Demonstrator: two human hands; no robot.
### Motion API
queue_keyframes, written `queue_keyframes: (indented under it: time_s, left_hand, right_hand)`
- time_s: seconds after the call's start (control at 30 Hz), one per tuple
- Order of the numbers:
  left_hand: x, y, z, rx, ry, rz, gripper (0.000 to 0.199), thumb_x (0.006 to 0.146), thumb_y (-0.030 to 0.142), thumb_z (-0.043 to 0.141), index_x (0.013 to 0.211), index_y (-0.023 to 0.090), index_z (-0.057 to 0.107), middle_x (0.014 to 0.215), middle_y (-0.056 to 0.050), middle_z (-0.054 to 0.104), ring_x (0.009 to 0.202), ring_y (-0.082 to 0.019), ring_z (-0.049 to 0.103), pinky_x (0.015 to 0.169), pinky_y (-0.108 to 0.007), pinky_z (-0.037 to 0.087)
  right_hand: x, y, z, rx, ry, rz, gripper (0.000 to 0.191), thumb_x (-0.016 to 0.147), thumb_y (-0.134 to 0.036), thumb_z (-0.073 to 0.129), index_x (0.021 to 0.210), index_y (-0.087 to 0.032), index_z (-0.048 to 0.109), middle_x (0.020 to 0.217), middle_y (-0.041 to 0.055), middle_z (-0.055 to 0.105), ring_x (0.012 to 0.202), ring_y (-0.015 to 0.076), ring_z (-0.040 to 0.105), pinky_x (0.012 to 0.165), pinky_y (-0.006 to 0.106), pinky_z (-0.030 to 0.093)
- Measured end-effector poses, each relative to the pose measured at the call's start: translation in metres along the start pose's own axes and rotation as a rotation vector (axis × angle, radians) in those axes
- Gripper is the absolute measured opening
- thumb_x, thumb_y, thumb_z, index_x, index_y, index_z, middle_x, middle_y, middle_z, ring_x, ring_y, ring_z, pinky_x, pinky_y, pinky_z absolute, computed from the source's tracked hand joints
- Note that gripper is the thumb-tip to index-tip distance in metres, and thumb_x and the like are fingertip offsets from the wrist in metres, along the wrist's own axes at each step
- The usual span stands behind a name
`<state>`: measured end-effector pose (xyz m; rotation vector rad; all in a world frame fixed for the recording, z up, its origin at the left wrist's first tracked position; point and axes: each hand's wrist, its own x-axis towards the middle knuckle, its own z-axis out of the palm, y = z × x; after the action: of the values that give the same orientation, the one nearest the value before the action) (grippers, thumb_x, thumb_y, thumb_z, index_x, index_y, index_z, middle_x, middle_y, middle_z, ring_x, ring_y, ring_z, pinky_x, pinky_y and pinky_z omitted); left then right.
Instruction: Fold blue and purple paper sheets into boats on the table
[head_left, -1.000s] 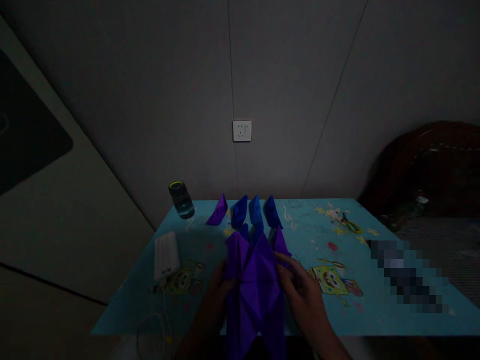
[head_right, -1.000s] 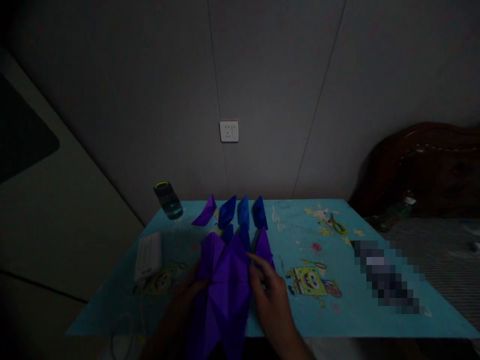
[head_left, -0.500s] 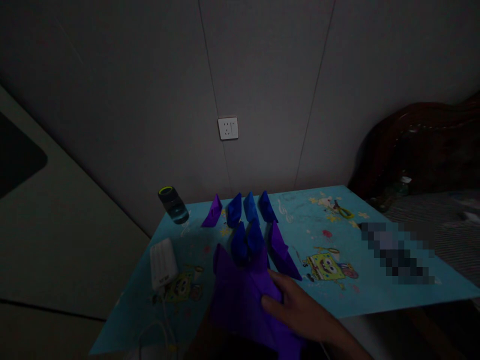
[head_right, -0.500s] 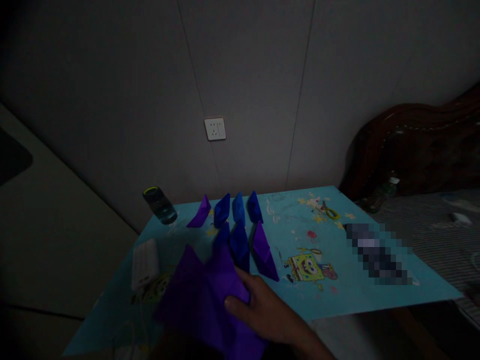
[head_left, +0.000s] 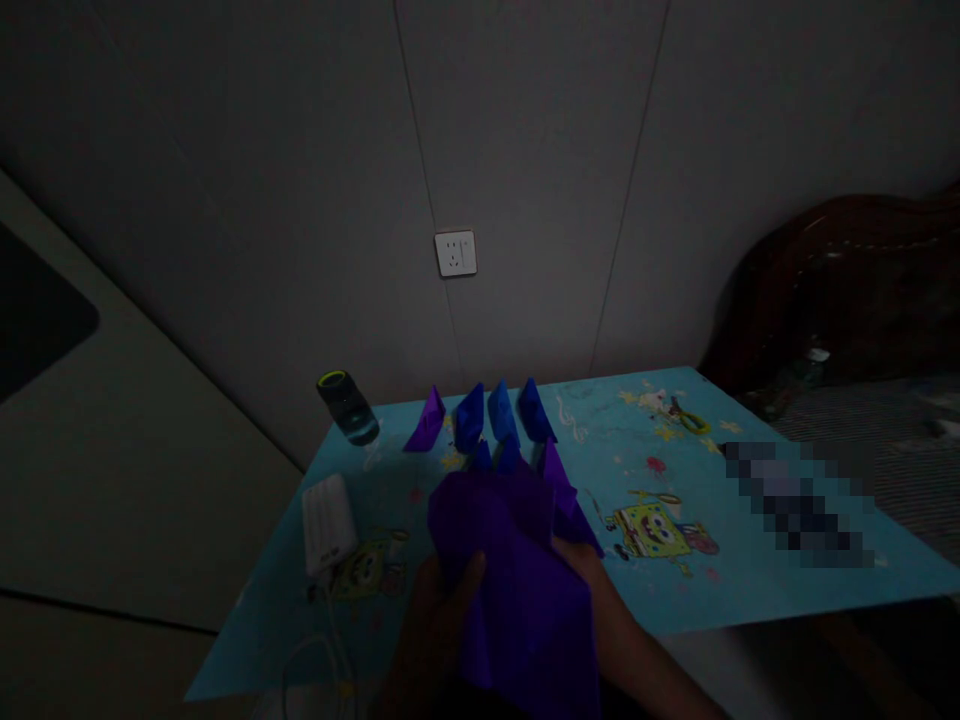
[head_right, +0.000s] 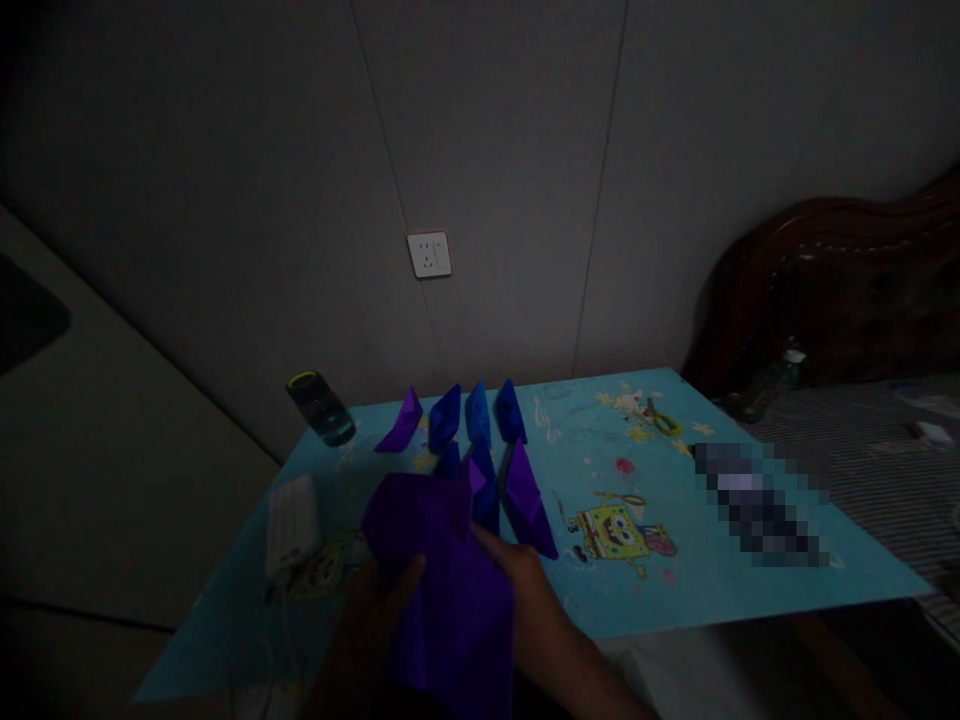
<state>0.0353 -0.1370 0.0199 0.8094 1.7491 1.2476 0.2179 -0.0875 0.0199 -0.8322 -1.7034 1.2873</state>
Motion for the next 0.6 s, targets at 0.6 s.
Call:
queue_keyframes:
  time_s: [0.6]
  left_hand:
    - [0.022, -0.005, -0.042, -0.068, 0.074, 0.012, 0.052, 0.07, 0.055, 0.072, 0.105, 0.017, 0.071, 0.112, -0.012, 0.074, 0.106, -0.031, 0.069, 0.092, -0.042, 0.055]
  right_hand:
    - [0.027, 0.011, -0.091, -0.159, 0.509, 0.118, 0.048, 0.082, -0.057, 0.061, 0.106, -0.017, 0.073, 0.1, 0.0118, 0.076, 0.09, 0.0269, 0.07, 0.084, 0.039, 0.055]
